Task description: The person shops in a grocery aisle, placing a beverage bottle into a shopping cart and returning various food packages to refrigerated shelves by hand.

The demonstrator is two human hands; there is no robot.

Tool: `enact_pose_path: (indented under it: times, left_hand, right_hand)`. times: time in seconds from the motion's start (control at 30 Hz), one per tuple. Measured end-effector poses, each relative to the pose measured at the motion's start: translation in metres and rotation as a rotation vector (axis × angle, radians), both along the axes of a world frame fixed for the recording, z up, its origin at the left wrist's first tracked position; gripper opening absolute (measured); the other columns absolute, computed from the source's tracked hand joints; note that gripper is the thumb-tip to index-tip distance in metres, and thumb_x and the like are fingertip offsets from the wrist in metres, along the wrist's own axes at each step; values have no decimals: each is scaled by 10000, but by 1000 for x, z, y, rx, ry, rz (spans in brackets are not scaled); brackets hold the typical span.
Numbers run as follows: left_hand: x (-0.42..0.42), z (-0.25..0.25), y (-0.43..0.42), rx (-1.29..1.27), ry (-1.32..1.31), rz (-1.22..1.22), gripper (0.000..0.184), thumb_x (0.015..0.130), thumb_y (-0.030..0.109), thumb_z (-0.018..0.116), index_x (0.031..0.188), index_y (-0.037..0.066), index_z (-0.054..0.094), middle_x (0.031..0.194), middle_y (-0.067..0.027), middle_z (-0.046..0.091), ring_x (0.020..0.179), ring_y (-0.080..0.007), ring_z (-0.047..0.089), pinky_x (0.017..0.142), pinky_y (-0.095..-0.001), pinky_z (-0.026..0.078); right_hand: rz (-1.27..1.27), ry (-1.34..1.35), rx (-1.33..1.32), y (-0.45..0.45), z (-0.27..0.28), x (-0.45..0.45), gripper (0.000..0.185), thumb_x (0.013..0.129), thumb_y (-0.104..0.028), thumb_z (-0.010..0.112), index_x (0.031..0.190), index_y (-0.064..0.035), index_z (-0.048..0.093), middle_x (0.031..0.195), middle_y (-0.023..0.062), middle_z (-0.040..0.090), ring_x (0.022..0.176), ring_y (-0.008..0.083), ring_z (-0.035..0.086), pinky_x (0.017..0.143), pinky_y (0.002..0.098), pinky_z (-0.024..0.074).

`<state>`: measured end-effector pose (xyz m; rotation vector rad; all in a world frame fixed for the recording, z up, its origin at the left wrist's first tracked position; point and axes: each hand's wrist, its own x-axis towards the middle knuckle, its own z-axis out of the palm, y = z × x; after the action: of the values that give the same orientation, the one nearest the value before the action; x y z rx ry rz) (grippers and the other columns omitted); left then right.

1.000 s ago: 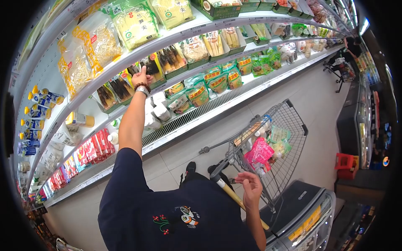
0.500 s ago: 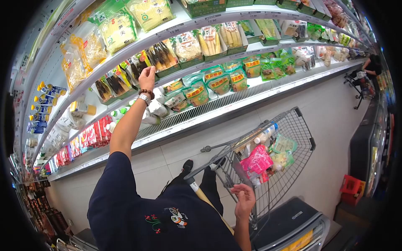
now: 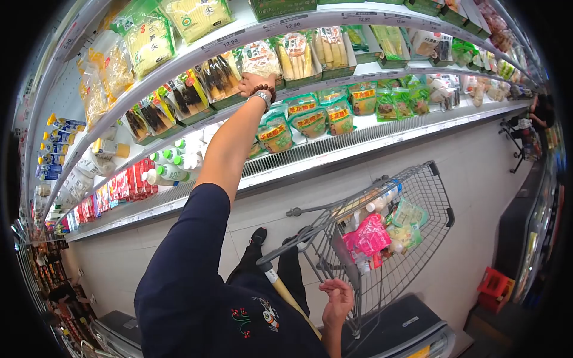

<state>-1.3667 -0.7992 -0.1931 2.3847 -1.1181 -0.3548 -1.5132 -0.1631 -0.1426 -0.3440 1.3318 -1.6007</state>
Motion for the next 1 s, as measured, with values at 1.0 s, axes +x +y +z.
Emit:
enact_pose_path:
  times: [1.0]
  left_hand:
    - [9, 85, 219, -269, 1497, -604, 552, 849, 2, 755, 1317, -53, 468, 1232, -144, 647, 1087, -198, 654, 946, -338, 547]
  right_hand:
    - [96, 219, -142, -115, 41, -78, 382, 1036, -282, 516, 1286, 7, 520, 1224, 199, 614, 1089, 297, 640, 887, 431, 548]
